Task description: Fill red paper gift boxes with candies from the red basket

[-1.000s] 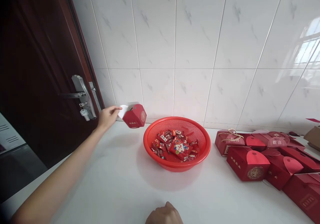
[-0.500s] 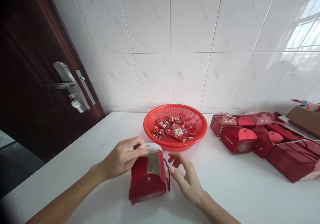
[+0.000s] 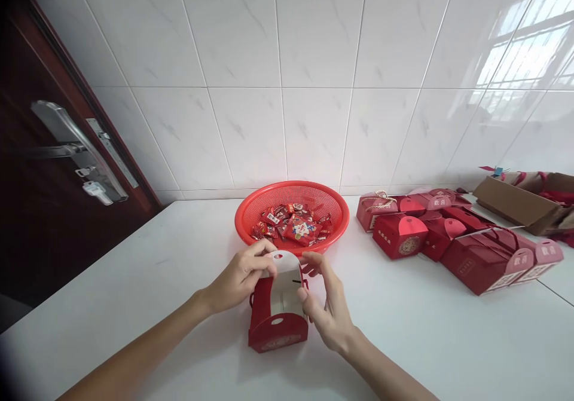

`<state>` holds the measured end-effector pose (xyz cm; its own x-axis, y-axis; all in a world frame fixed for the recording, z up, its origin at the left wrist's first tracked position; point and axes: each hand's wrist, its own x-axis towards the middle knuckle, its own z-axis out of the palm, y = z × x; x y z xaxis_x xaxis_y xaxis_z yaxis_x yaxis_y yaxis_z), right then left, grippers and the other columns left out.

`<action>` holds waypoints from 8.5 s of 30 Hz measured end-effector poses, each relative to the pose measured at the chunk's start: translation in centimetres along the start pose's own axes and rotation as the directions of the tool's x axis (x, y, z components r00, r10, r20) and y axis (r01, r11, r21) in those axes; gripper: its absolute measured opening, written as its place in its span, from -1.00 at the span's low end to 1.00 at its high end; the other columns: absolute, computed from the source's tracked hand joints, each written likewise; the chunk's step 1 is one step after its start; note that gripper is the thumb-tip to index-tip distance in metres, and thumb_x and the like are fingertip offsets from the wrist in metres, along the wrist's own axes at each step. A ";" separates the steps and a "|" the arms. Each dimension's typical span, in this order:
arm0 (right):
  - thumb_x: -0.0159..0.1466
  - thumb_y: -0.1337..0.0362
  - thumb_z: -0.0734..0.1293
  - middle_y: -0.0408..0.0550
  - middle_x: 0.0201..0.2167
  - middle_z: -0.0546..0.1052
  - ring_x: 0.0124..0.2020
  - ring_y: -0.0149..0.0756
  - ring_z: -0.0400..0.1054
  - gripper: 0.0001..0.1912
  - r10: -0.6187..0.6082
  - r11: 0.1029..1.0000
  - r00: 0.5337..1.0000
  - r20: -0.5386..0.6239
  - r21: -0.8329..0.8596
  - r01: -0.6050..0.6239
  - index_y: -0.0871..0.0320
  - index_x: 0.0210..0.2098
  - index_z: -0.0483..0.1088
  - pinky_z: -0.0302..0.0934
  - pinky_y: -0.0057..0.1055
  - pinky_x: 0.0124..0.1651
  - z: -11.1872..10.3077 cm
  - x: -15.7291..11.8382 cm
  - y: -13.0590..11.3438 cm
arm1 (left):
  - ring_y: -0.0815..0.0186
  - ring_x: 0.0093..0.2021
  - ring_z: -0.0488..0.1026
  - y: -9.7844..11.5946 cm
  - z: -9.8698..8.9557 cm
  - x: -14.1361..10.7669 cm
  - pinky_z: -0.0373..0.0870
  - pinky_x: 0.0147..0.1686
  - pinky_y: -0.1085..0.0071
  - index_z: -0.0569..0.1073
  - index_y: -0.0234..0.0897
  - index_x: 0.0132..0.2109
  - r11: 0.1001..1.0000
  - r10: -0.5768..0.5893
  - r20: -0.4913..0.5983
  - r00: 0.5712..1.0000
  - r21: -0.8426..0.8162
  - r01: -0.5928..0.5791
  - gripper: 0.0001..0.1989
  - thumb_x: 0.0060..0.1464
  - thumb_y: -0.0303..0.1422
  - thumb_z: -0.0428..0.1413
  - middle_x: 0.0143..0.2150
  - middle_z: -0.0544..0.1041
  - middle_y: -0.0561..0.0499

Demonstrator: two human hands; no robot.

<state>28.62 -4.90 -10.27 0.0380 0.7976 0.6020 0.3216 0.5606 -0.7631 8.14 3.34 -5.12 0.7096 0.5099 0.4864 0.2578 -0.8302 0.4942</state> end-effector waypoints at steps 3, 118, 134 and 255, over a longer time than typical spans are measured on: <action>0.42 0.05 0.19 0.01 -0.10 0.54 -0.14 -0.19 0.41 -0.66 0.031 0.999 0.999 -0.029 0.022 -0.030 0.09 0.04 0.38 0.35 -0.27 -0.07 -0.3 0.0 -0.2 | 0.37 -0.33 0.38 0.1 -0.4 0.2 0.36 -0.32 0.45 0.40 -0.31 -0.52 0.985 -0.106 0.003 0.994 -0.136 0.106 -0.62 0.20 -0.59 -0.12 -0.23 0.40 -0.04; 0.39 0.46 0.19 0.14 0.00 0.50 -0.23 -0.25 0.51 -0.77 -0.238 0.935 0.971 -0.023 -0.277 0.222 0.09 -0.03 0.33 0.44 -0.28 -0.15 -0.2 -0.4 -0.2 | 0.16 -0.28 0.56 -16.2 -0.9 17.3 0.40 -0.38 0.42 0.61 -0.15 -0.21 0.803 -0.583 0.531 0.615 0.260 0.536 -0.42 -0.53 -0.21 0.50 -0.23 0.66 0.02; 0.36 0.52 0.21 0.12 -0.01 0.48 -0.36 -0.38 0.42 -0.77 -0.219 0.933 0.973 -0.066 -0.307 0.189 0.11 -0.12 0.37 0.41 -0.36 -0.27 -0.2 0.1 0.3 | 0.40 -0.50 0.40 -12.4 -2.8 16.6 0.25 -0.57 0.49 0.61 -0.30 -0.34 0.701 -0.384 0.556 0.737 -0.345 0.625 -0.70 -0.28 -0.25 0.40 -0.42 0.58 0.03; 0.01 0.16 0.54 -0.15 -0.41 0.56 -0.41 -0.27 0.41 -0.62 0.489 0.752 0.837 -0.245 0.605 -0.262 0.09 -0.23 0.43 0.30 -0.38 -0.44 -1.0 7.0 0.6 | 0.17 -0.05 0.56 -14.2 -3.6 14.2 0.51 -0.05 0.30 0.65 -0.31 -0.16 0.792 -0.513 0.236 0.825 -0.241 0.561 -0.65 -0.03 -0.23 0.13 0.02 0.66 -0.11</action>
<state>30.04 0.75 -6.27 0.4213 0.8872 0.1883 -0.3410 0.3473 -0.8735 12.18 23.17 -2.59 0.6081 0.7936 -0.0219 0.4444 -0.3174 0.8377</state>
